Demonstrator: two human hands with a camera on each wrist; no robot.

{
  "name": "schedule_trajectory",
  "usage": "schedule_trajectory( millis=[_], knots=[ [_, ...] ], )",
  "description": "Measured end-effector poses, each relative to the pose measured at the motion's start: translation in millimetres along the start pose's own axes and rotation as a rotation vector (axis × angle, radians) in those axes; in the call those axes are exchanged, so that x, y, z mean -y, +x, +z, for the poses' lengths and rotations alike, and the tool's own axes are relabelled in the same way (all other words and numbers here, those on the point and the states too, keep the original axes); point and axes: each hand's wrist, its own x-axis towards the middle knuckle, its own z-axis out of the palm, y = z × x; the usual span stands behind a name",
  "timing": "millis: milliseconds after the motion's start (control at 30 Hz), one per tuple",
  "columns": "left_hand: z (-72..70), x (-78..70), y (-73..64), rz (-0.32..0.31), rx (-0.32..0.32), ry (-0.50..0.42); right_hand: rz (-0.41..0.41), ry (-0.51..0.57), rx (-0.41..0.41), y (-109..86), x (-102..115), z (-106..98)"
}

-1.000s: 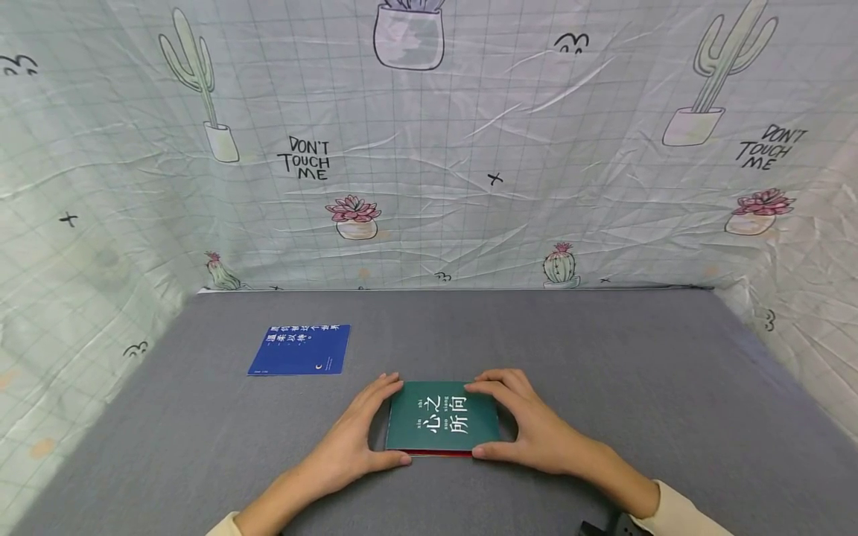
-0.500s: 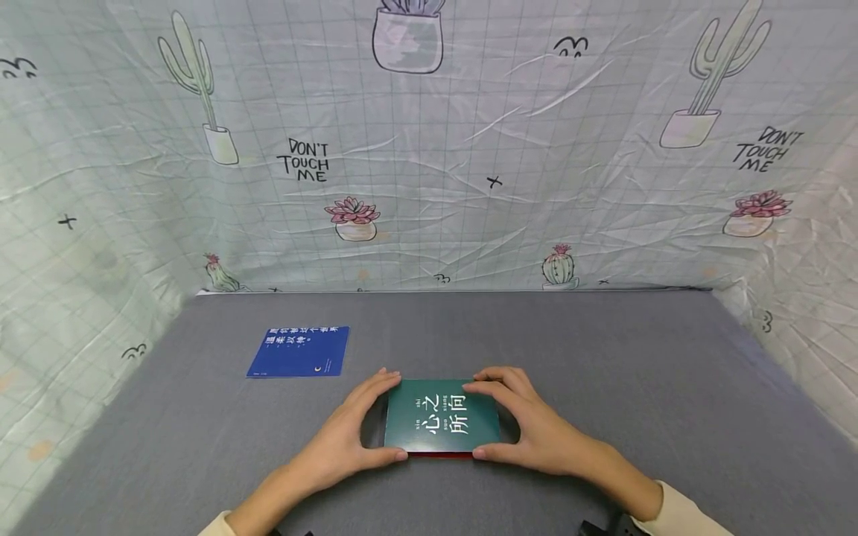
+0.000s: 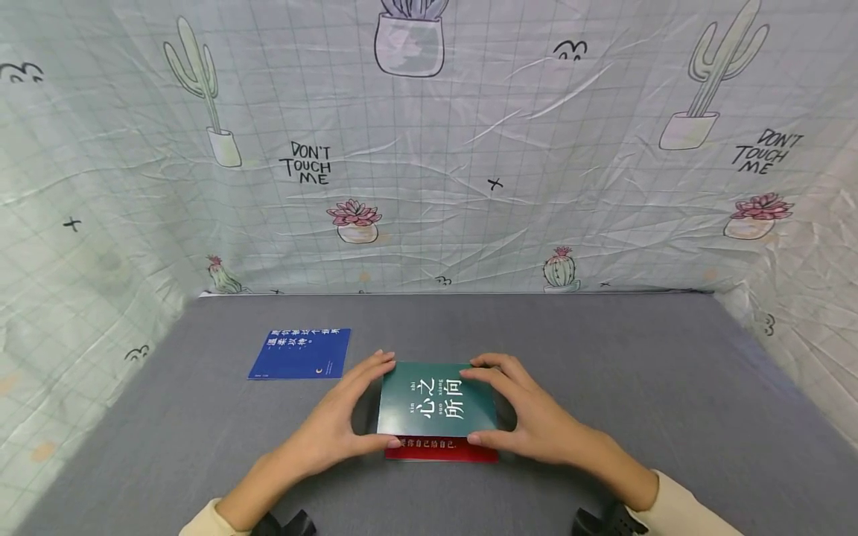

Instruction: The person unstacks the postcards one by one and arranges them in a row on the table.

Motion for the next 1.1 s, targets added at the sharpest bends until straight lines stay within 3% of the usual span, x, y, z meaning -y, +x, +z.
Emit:
schedule_trajectory(
  millis=[300, 667, 1100],
  knots=[
    [-12.9, 3.8, 8.9, 0.025, -0.04, 0.034, -0.035, -0.006, -0.028, 19.6, 2.7, -4.6],
    [-28.2, 11.5, 18.7, -0.02, -0.007, 0.043, -0.063, -0.047, -0.044, 39.3, 1.0, -3.5],
    [-35.8, 26.5, 31.4, -0.087, -0.001, 0.085, -0.077, -0.01, -0.053, 63.2, -8.2, 0.6]
  ],
)
